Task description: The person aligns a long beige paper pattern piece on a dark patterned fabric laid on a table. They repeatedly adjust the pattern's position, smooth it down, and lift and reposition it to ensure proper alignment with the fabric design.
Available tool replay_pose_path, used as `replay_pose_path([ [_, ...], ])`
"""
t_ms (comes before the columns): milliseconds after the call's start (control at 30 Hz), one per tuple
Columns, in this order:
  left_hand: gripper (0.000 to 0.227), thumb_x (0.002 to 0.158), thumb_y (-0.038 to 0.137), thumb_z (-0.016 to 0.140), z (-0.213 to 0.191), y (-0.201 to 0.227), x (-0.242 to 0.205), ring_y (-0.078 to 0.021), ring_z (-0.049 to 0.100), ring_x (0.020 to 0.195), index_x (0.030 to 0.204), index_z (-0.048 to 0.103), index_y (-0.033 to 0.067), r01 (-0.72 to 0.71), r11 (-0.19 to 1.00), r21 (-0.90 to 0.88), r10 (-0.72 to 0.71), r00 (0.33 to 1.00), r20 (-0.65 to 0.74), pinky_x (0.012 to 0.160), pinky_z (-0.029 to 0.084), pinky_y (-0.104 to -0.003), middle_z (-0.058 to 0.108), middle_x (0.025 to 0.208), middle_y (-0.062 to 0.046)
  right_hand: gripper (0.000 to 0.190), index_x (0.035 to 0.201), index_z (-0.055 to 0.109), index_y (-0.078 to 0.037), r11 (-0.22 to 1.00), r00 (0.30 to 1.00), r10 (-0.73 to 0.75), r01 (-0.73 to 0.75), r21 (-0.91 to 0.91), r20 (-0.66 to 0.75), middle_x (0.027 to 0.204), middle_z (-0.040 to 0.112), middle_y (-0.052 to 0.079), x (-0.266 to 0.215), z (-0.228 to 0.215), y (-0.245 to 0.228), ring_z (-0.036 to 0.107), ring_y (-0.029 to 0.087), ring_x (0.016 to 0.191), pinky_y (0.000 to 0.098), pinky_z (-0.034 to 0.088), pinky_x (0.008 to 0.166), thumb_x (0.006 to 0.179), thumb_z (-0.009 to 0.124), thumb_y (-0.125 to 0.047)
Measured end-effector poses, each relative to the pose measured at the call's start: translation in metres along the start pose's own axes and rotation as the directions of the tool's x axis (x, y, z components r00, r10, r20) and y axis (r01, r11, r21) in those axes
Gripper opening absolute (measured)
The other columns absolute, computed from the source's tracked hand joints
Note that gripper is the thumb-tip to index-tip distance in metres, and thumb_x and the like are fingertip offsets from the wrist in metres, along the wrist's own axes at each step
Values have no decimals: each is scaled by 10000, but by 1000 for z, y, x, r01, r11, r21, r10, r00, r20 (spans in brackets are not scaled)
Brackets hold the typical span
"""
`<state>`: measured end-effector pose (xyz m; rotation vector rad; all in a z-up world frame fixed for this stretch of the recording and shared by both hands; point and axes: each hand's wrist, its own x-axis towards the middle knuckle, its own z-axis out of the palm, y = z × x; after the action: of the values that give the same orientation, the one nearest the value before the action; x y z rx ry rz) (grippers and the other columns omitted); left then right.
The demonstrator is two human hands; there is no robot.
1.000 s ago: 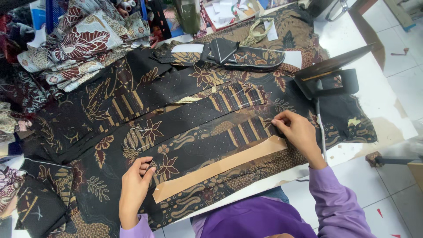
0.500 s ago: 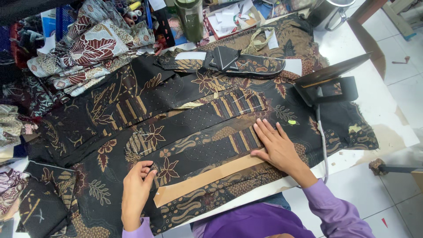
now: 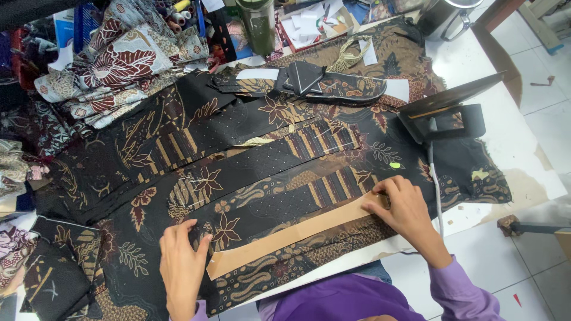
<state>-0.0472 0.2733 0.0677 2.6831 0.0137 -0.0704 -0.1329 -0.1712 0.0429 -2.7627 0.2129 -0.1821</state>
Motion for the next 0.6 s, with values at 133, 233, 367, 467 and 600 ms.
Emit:
replay_pose_path([
  [133,394,751,238,788,1,9,-14,-292,582,1065,1101,677,96,-212,977,-19,212,974,77,920,461,-413,638,1075,-74,451,1059,685,-116,1000,997,-5,3,30,76,979,636,33,-1,-7,-2,596,243,933,394,430,814,764,798,-438],
  [233,429,702,221,821,9,18,-24,-282,588,1060,1083,664,102,-256,959,-122,279,929,243,909,461,-409,633,1071,-54,441,1068,690,-133,999,995,-34,32,24,93,975,641,32,1,-11,-2,592,249,943,396,417,808,749,807,-413],
  [367,514,679,201,846,14,23,-31,-286,583,1050,1151,656,124,-237,967,-95,255,917,306,901,451,-413,615,1054,-50,455,1110,680,-129,997,994,-48,42,66,100,966,637,33,1,-13,-2,590,256,949,391,410,798,744,808,-367],
  [467,481,673,181,846,14,22,-33,-291,579,1064,1114,664,114,-258,960,-112,280,916,288,919,441,-415,610,1042,-52,446,1124,678,-125,994,986,0,-18,108,167,922,624,35,0,-13,-1,604,240,916,390,422,813,757,798,-348],
  [600,284,741,184,789,9,17,-34,-273,589,1018,994,686,107,-253,960,-119,278,907,316,943,415,-406,624,955,-59,266,998,703,-96,978,969,19,-70,199,246,956,597,74,-2,-12,5,619,262,895,389,479,788,839,761,-301],
])
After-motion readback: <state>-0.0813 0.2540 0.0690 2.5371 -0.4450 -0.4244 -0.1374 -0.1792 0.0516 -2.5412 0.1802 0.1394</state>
